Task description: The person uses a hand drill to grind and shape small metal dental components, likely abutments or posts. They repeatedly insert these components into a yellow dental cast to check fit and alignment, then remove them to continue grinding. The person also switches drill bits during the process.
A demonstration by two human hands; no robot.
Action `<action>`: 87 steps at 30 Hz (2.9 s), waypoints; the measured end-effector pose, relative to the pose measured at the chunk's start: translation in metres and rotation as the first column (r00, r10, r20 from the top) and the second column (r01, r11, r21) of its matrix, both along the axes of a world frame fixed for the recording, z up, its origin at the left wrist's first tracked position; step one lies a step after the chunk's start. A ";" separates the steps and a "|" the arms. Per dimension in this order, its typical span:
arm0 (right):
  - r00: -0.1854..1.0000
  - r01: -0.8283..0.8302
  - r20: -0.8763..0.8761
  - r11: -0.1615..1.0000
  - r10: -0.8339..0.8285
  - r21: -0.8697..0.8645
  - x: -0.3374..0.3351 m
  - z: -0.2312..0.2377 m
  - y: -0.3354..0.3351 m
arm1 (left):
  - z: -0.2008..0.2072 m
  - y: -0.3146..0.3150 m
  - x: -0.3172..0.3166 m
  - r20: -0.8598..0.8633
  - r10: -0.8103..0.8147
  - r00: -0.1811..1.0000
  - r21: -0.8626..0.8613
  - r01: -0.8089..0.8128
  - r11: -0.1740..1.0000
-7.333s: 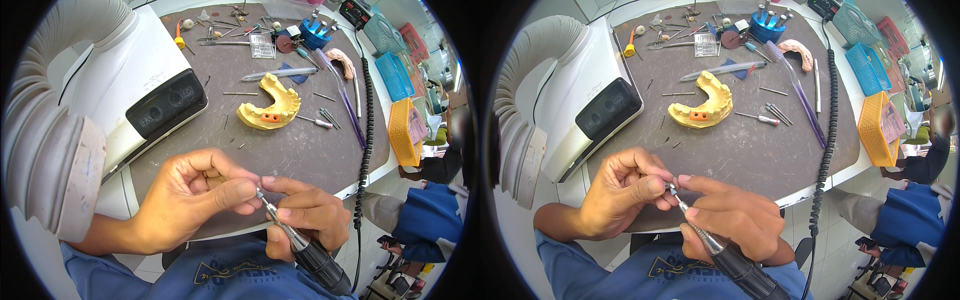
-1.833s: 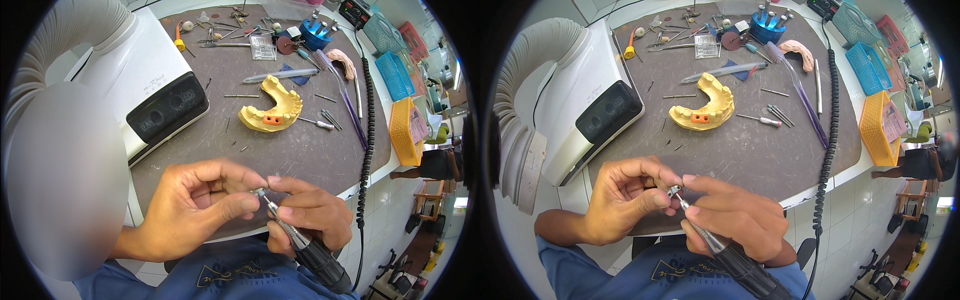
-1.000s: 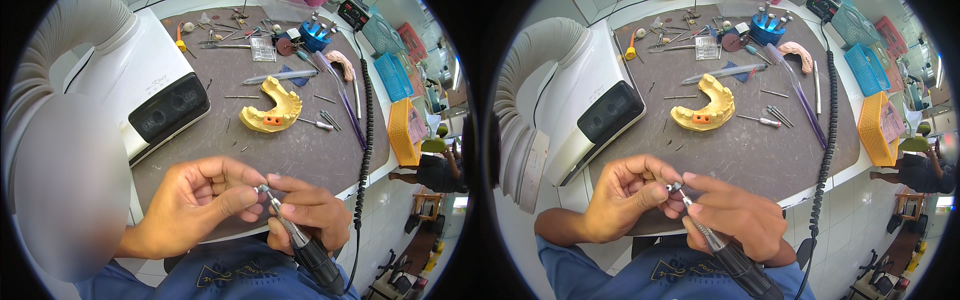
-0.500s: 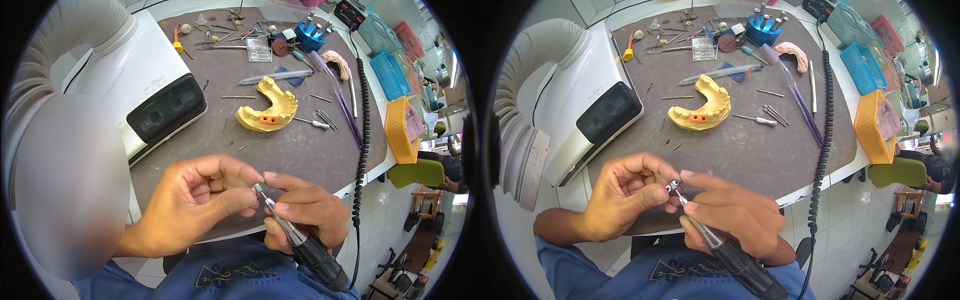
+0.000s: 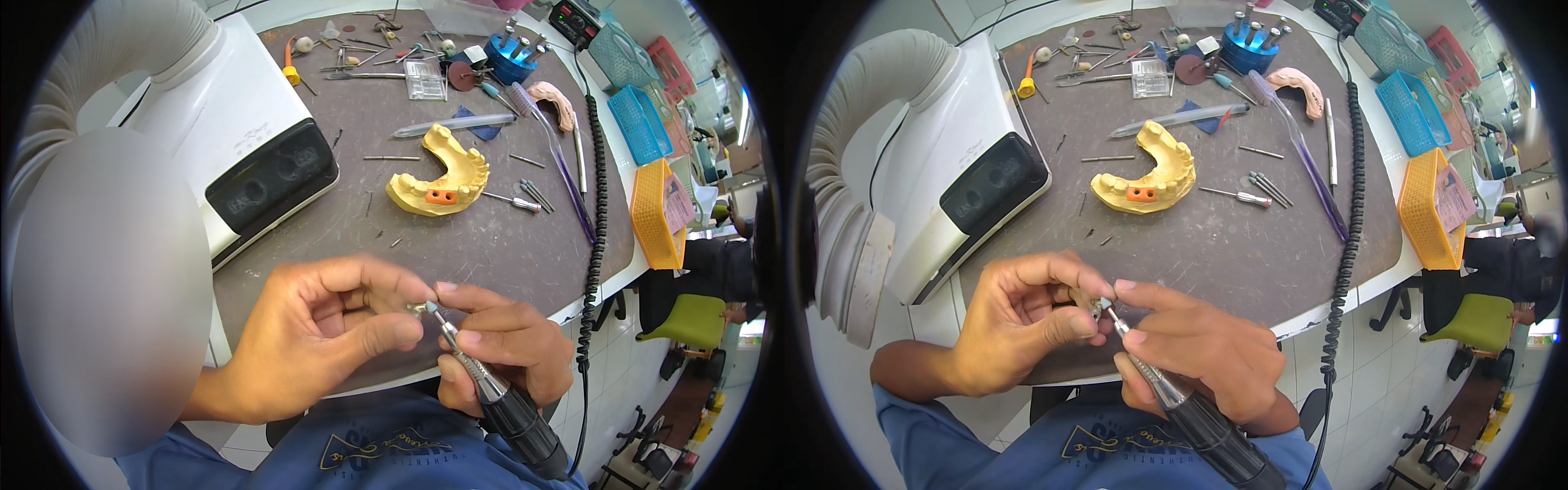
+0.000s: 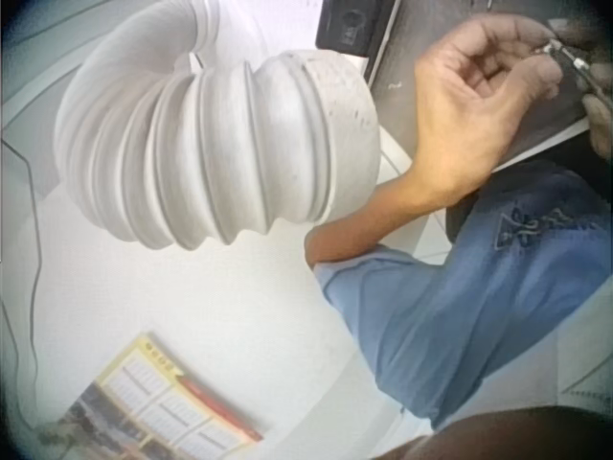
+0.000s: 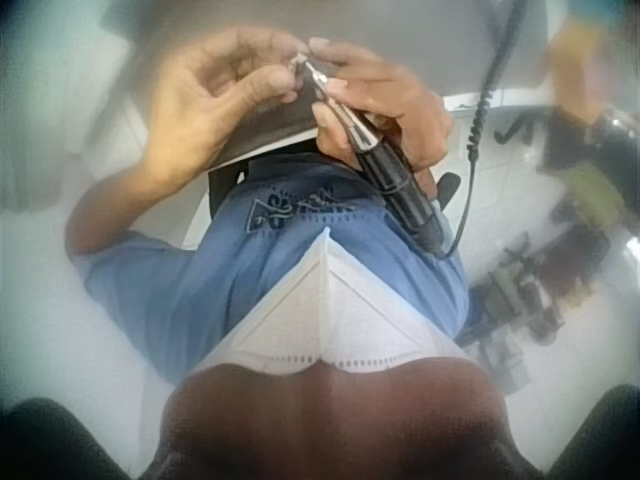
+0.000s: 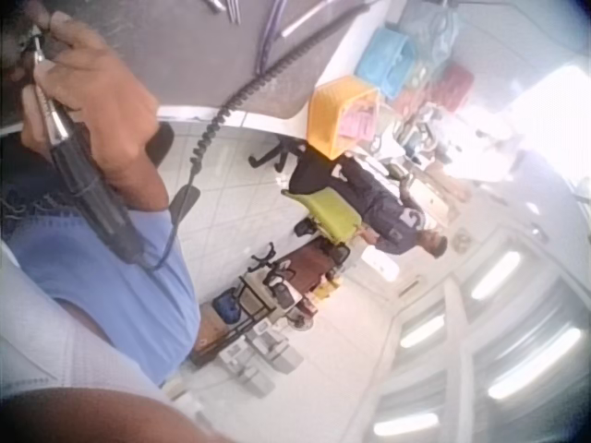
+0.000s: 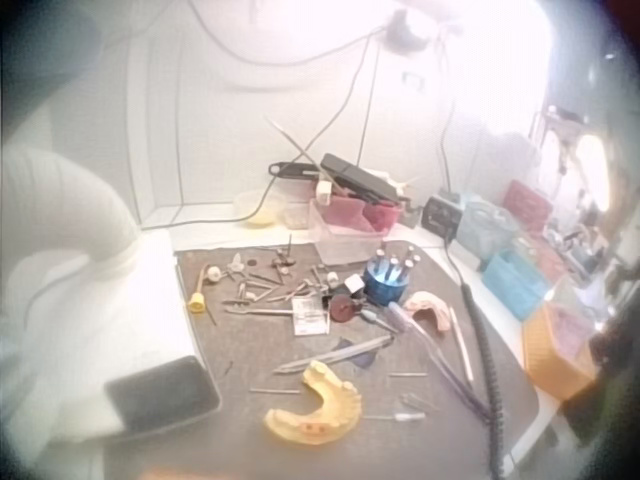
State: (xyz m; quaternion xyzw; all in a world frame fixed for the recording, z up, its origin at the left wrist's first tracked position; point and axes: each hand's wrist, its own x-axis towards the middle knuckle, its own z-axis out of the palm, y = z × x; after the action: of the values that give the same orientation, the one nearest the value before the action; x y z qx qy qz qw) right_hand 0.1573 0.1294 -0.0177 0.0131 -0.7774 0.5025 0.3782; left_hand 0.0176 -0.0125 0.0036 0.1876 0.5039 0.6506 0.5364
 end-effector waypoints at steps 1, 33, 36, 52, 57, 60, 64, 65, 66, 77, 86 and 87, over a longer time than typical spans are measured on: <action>1.000 -0.003 -0.004 1.000 0.003 -0.013 0.001 0.001 0.000 | 0.000 0.000 0.000 -0.008 0.001 1.000 0.006 -0.001 1.000; 1.000 -0.006 -0.027 0.999 0.005 -0.042 0.006 -0.001 -0.002 | 0.004 0.000 -0.001 0.176 0.062 0.982 0.087 -0.078 0.993; 0.999 -0.031 -0.024 0.999 0.031 -0.013 0.006 0.001 -0.003 | 0.002 -0.004 -0.001 0.156 0.059 0.986 0.098 -0.075 0.992; 0.994 0.107 -0.042 0.994 -0.105 0.030 0.001 -0.004 -0.012 | 0.001 -0.004 -0.001 0.200 0.069 0.977 0.047 -0.080 0.996; 0.993 0.105 -0.050 0.993 -0.103 0.048 -0.003 -0.004 -0.011 | 0.001 -0.004 -0.001 0.208 0.082 0.975 0.038 -0.092 0.995; 0.993 0.113 -0.037 0.993 -0.112 0.039 -0.003 -0.002 -0.011 | 0.002 -0.003 -0.002 0.202 0.069 0.977 0.043 -0.080 0.996; 0.995 0.091 -0.039 0.994 -0.089 0.051 -0.002 -0.002 -0.010 | 0.001 -0.002 -0.001 0.208 0.075 0.975 0.055 -0.088 0.995; 0.996 0.089 -0.032 0.994 -0.087 0.056 -0.001 -0.002 -0.010 | 0.001 -0.002 -0.001 0.209 0.075 0.975 0.058 -0.089 0.994; 0.996 0.086 -0.025 0.994 -0.085 0.061 -0.001 -0.001 -0.010 | 0.001 -0.002 -0.001 0.209 0.075 0.975 0.060 -0.090 0.994; 0.994 0.104 -0.052 0.992 -0.100 0.072 -0.003 -0.004 -0.010 | 0.001 -0.003 0.000 0.217 0.080 0.973 0.046 -0.092 0.995; 0.996 0.081 -0.035 0.993 -0.078 0.082 -0.003 0.000 -0.008 | 0.000 -0.003 0.000 0.222 0.064 0.973 0.061 -0.080 0.995; 0.997 0.071 -0.042 0.993 -0.067 0.096 -0.004 0.000 -0.008 | 0.000 -0.003 -0.001 0.220 0.061 0.973 0.063 -0.077 0.995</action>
State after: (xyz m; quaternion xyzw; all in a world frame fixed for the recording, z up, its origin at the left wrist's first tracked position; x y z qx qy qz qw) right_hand 0.1537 0.1218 -0.0176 0.0143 -0.7936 0.4501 0.4091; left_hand 0.0170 -0.0152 0.0038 0.1163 0.4248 0.7028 0.5586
